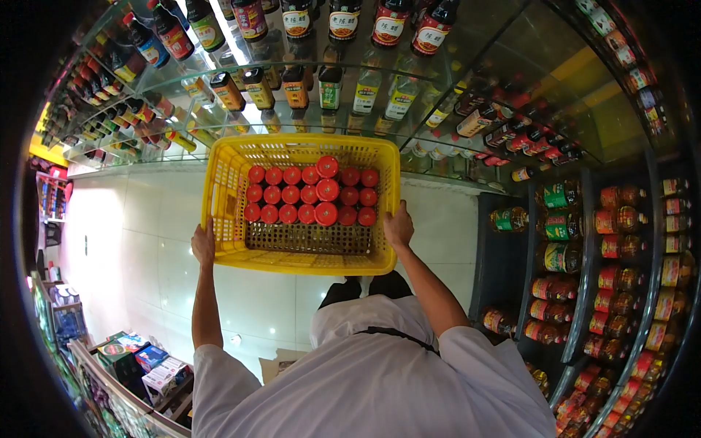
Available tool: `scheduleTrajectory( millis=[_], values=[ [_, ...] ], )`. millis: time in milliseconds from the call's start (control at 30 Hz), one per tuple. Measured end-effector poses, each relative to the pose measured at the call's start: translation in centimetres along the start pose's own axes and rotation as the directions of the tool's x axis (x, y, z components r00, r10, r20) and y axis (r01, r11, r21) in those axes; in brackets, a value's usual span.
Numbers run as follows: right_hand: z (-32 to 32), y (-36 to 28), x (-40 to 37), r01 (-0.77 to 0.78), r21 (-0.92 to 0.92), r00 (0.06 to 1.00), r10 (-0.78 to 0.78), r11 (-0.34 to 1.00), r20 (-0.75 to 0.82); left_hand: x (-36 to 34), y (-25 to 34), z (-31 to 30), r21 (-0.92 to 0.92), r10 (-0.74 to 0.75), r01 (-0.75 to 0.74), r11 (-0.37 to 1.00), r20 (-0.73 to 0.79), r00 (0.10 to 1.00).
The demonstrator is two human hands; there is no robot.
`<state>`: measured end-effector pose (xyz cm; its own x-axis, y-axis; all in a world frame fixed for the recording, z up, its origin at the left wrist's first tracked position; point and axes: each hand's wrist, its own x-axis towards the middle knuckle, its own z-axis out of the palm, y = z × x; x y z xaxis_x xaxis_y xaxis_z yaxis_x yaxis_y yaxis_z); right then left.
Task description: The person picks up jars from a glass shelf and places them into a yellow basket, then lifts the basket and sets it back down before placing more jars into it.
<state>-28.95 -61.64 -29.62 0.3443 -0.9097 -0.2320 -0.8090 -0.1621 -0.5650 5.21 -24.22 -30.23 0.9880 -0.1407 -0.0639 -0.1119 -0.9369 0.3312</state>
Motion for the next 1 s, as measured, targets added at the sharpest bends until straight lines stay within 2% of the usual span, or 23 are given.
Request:
scheduleTrajectory(
  millis=[233, 767, 867, 933, 967, 1000],
  values=[
    [-0.3, -0.3, -0.2, -0.007, 0.004, 1.000, 0.007, 1.000, 0.010, 0.1, -0.1, -0.1, -0.019, -0.007, 0.008, 1.000, 0.039, 0.999],
    [-0.4, -0.5, -0.1, -0.017, -0.020, 1.000, 0.017, 1.000, 0.003, 0.3, -0.7, 0.5, -0.051, 0.006, -0.004, 0.999, 0.028, 1.000],
    [-0.5, -0.5, -0.1, -0.034, 0.002, 0.997, 0.034, 0.999, 0.071, 0.5, -1.0, 0.8, -0.037, 0.006, -0.007, 0.999, -0.006, 1.000],
    [-0.2, -0.3, -0.6, 0.165, 0.018, 0.975, -0.160, 0.986, -0.151, 0.4, -0.8, 0.6, -0.010, 0.013, -0.013, 1.000, -0.002, 1.000],
    [-0.2, -0.2, -0.6, 0.167, 0.015, 0.974, -0.163, 0.986, -0.155, 0.2, -0.6, 0.4, -0.016, 0.013, -0.013, 1.000, -0.002, 1.000],
    [-0.1, -0.2, -0.7, 0.239, -0.047, 0.948, -0.244, 0.970, -0.204, 0.1, -0.3, 0.2, -0.006, 0.007, -0.007, 1.000, 0.004, 1.000]
  ],
)
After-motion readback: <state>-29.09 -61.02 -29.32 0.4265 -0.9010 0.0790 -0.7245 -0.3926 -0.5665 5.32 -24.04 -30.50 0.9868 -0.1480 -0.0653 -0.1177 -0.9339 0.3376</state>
